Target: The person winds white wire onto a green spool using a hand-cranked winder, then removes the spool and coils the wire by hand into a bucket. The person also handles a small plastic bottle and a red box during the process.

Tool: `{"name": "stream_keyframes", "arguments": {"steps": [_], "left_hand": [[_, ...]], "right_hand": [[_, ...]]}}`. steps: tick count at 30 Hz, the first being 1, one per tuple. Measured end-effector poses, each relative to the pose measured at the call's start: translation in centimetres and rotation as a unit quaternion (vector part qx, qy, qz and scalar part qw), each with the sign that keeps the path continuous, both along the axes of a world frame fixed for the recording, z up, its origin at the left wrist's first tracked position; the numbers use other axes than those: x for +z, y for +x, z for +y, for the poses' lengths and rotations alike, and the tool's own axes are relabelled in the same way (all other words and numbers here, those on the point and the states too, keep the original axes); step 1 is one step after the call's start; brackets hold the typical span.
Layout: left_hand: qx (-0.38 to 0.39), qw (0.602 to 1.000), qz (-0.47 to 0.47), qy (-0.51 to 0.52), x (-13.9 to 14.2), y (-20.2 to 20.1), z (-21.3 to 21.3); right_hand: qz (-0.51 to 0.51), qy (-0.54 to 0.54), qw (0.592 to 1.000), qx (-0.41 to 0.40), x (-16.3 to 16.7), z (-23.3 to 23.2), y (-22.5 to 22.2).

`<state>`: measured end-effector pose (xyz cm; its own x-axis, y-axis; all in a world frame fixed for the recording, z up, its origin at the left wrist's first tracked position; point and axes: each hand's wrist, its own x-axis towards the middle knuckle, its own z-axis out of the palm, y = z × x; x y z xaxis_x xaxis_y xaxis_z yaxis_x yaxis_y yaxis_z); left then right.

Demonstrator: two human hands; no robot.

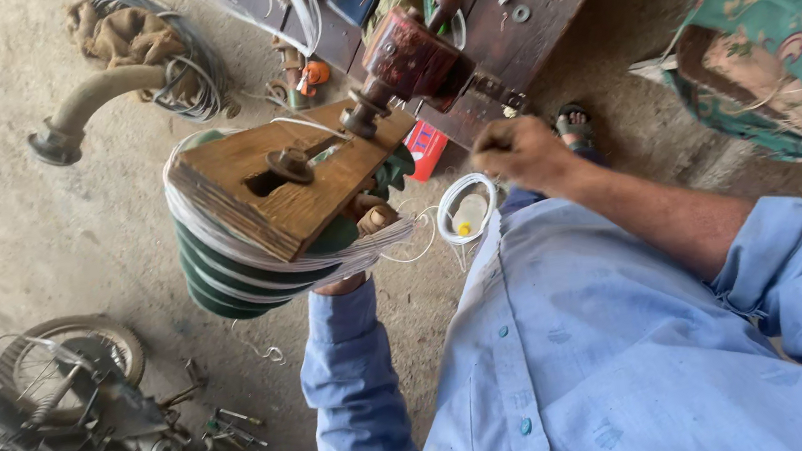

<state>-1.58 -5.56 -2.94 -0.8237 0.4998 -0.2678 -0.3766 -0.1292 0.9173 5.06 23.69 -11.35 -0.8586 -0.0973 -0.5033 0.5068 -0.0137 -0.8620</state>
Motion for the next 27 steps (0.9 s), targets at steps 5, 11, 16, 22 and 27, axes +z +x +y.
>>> {"name": "stream_keyframes", "arguments": {"steps": [5, 11, 16, 22, 27], "left_hand": [[0.013, 1.0, -0.005, 0.007, -0.3, 0.0, 0.1], [0.025, 0.999, -0.02, 0.044, -1.1, -1.3, -0.3], [0.037, 0.997, -0.026, 0.064, -2.1, -1.1, -0.4], [0.015, 0.998, -0.016, 0.063, -3.4, -0.6, 0.2], [0.008, 0.998, 0.001, 0.057, -4.6, 0.2, 1.2]], "right_hand": [[0.143, 0.099, 0.984, -0.031, 0.1, 2.1, 1.7], [0.22, 0.249, 0.932, 0.147, 1.2, -4.5, -1.8], [0.263, 0.183, 0.943, 0.095, -0.8, -6.3, -4.4], [0.265, 0.256, 0.924, 0.103, -3.7, -7.3, -7.2], [0.267, 0.262, 0.921, 0.109, -3.2, -7.7, -8.0]]}}
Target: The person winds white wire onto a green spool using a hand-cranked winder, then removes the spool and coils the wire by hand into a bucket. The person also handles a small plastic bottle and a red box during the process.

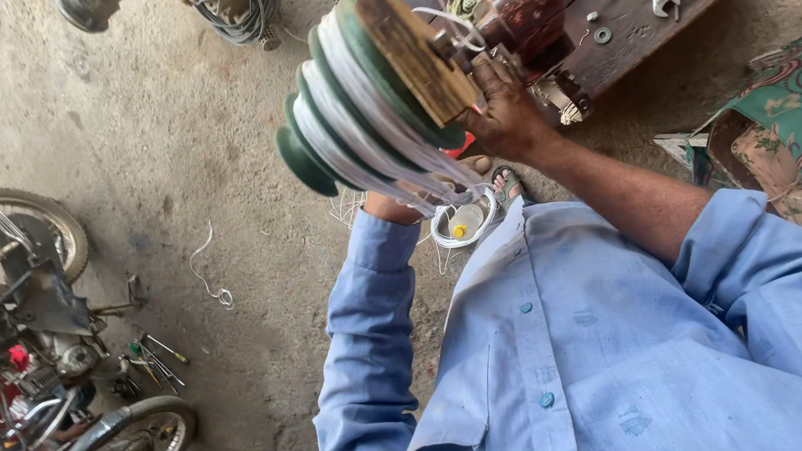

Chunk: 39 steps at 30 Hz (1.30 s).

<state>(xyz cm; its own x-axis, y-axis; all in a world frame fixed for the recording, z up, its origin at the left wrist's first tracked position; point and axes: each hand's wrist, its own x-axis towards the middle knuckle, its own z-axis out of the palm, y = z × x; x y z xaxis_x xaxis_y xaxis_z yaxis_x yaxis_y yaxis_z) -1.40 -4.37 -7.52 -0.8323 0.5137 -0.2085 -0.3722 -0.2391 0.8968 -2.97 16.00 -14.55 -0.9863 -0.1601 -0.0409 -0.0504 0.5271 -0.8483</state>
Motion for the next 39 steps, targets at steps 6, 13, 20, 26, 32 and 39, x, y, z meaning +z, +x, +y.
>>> {"name": "stream_keyframes", "arguments": {"steps": [6, 13, 20, 26, 32, 39], "left_hand": [[0.038, 0.999, 0.026, -0.01, -2.7, 1.1, 2.3], [0.002, 0.947, -0.226, 0.226, -6.3, 1.6, 1.9], [0.022, 0.929, -0.302, 0.212, -4.6, 0.7, 0.8], [0.029, 0.996, -0.086, -0.018, -0.7, 1.9, 1.8], [0.027, 0.991, 0.01, -0.129, 1.7, 3.1, 2.6], [0.029, 0.979, 0.057, -0.195, 2.9, 3.4, 2.8]], "right_hand": [[-0.223, -0.105, 0.969, 0.005, 1.9, 0.7, -1.0], [-0.119, -0.207, 0.97, 0.037, -0.9, 1.6, -1.1], [-0.095, -0.373, 0.919, 0.091, -4.8, 1.6, -2.2], [0.022, -0.186, 0.981, 0.055, -5.6, 1.8, -1.4], [-0.049, -0.099, 0.994, 0.022, -2.0, 1.9, 1.2], [-0.137, -0.042, 0.989, -0.037, 0.1, 2.1, 4.6]]}}
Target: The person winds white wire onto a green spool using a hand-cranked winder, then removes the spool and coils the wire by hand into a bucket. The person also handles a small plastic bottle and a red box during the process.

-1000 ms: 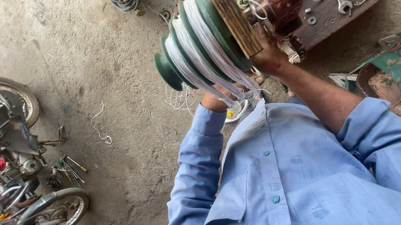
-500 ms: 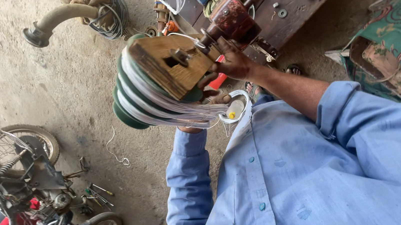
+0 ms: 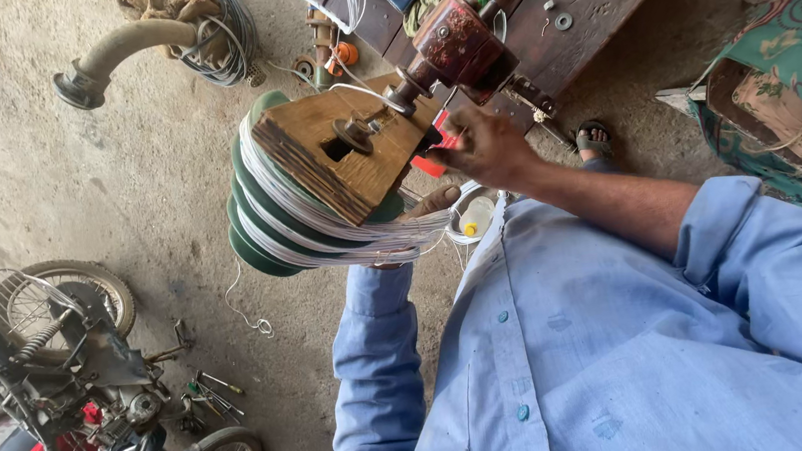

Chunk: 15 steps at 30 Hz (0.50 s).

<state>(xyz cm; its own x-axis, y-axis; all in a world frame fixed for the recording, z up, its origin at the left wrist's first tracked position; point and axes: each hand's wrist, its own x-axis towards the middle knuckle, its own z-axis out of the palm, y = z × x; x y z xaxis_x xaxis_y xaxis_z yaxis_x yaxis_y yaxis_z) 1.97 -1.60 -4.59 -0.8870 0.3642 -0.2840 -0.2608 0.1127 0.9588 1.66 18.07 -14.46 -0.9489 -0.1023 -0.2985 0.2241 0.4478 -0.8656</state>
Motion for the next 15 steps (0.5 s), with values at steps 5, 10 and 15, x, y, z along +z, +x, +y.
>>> {"name": "stream_keyframes", "arguments": {"steps": [5, 10, 15], "left_hand": [[0.006, 0.998, 0.032, -0.049, 0.7, -0.1, 0.2], [0.016, 0.994, 0.057, -0.088, 1.2, -0.3, 0.7], [0.025, 0.991, 0.069, -0.115, 1.7, -0.3, 1.2]], "right_hand": [[0.024, -0.11, 0.994, 0.011, 1.9, -0.9, -0.6], [0.001, -0.062, 0.977, 0.203, 3.8, 3.9, 1.7], [-0.068, -0.139, 0.987, 0.045, 1.9, 14.1, 3.0]]}}
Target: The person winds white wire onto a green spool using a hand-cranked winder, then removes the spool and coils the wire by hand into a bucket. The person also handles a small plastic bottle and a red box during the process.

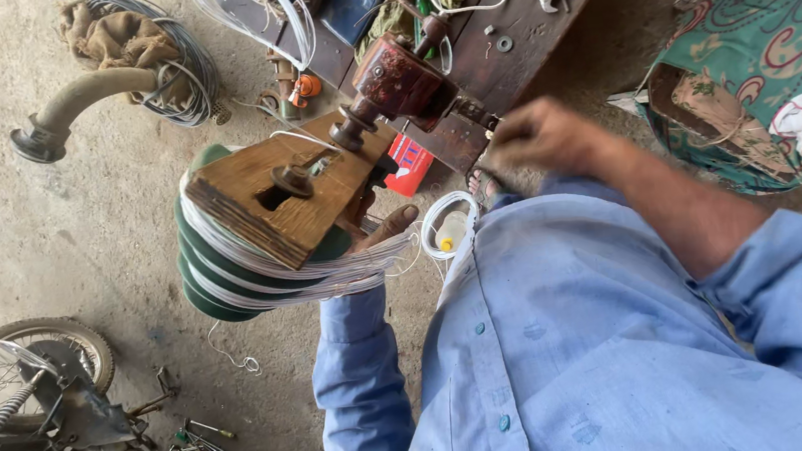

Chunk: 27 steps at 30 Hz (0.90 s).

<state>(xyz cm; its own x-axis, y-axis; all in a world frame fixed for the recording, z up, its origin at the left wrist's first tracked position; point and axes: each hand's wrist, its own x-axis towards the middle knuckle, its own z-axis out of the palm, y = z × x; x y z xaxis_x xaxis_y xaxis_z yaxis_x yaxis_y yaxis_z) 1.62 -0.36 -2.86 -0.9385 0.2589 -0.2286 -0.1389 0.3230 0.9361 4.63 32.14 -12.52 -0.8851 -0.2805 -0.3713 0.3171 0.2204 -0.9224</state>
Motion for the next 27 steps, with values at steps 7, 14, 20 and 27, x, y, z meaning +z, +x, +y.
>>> {"name": "stream_keyframes", "arguments": {"steps": [7, 14, 20, 27], "left_hand": [[0.013, 0.999, -0.025, 0.045, 0.1, 0.0, 0.9], [-0.095, 0.988, 0.061, 0.106, 1.1, 0.0, 0.7], [0.142, 0.925, -0.312, 0.165, 2.5, -2.2, 1.1], [0.118, 0.931, -0.283, 0.197, 1.3, -2.7, 1.3]], "right_hand": [[0.102, 0.319, 0.928, -0.162, -8.2, 4.6, -6.9], [0.175, 0.409, 0.891, -0.093, -9.1, 4.0, -7.7], [0.169, 0.382, 0.908, -0.03, -9.0, 5.2, -8.4], [0.259, 0.157, 0.936, -0.177, -4.9, 4.9, -7.5]]}}
